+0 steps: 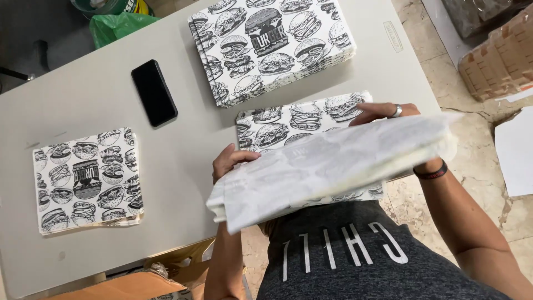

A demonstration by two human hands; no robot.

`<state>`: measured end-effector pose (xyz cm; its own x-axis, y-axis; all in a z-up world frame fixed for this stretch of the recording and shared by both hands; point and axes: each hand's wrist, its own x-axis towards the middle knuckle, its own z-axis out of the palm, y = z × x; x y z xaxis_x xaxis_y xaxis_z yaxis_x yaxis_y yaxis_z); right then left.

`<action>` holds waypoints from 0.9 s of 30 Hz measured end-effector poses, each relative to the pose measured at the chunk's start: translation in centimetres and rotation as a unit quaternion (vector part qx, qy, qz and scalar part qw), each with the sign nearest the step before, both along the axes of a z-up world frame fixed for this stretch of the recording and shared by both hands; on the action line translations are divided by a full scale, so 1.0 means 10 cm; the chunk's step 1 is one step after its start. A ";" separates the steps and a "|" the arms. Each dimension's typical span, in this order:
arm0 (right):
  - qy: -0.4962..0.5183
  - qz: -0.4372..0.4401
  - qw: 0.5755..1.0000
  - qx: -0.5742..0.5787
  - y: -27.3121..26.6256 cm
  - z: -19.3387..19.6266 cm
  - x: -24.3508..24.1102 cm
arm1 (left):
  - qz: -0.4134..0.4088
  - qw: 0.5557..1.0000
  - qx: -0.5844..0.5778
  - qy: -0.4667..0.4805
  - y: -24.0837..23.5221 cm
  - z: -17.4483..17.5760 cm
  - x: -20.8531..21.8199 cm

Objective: Folding and stacking printed paper burger wrappers on a table

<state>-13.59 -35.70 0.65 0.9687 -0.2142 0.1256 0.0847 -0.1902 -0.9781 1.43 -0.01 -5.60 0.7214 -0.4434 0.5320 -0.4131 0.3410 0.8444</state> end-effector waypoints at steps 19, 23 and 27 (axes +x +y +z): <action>0.354 0.002 0.924 0.145 0.01 -0.14 -0.11 | 0.072 0.824 0.407 0.387 -0.14 0.82 -0.22; 0.388 -0.023 0.915 0.102 0.11 0.02 -0.02 | 0.074 0.784 0.467 0.402 -0.09 0.78 -0.19; 0.437 -0.074 0.896 0.015 0.22 0.18 0.00 | 0.046 0.800 0.446 0.398 -0.02 0.81 -0.26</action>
